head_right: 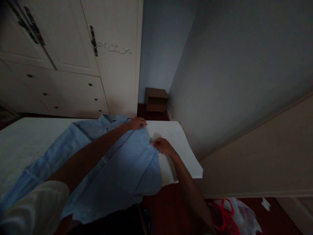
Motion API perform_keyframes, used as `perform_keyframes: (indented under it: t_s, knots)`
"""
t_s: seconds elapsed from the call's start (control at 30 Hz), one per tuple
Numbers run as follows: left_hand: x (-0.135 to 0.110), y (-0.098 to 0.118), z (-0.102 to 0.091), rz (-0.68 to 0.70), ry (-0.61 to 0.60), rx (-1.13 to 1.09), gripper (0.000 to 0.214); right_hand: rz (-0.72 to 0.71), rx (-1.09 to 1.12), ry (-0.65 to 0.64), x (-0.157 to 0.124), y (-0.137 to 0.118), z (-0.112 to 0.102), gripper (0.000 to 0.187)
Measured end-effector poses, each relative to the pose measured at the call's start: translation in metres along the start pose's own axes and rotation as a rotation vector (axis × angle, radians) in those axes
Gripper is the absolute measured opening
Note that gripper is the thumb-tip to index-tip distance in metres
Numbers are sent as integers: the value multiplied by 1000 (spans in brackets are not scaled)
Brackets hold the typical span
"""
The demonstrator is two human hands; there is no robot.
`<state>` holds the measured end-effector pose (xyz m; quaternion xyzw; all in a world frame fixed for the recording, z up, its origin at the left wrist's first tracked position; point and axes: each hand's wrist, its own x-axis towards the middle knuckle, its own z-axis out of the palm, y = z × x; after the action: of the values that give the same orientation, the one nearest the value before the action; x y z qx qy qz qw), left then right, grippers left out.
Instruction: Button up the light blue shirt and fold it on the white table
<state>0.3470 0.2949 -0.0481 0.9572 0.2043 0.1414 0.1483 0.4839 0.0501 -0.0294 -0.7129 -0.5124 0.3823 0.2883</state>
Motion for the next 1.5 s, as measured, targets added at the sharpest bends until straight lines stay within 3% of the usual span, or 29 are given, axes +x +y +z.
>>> perform_keyframes:
  t_s: [0.1, 0.23, 0.33, 0.5, 0.63, 0.83, 1.07, 1.2, 1.5]
  knots:
    - [4, -3, 6, -12, -8, -15, 21, -137, 31, -42, -8, 2, -1, 43]
    - [13, -4, 12, -50, 16, -59, 20, -313, -50, -23, -18, 10, 1, 37]
    - [17, -8, 16, -75, 56, -127, 20, -379, -71, -87, -23, 19, 3, 51]
    - [17, -18, 21, -132, 126, -269, 27, -392, -210, 126, -21, 25, 14, 51]
    - [17, -24, 24, -157, 162, -355, 25, -484, -398, 149, -17, 18, 23, 52]
    - [18, -23, 30, -171, 200, -414, 22, -347, -713, 261, -19, 9, 31, 47]
    - [14, -18, 35, -179, 237, -398, 25, -385, -1035, 128, -24, -11, 26, 57]
    - [13, -15, 38, -198, 265, -370, 26, -362, -1094, 98, -25, -16, 26, 53]
    - [6, -12, 29, -174, 265, -227, 24, -166, -1032, 180, -28, -8, 28, 49]
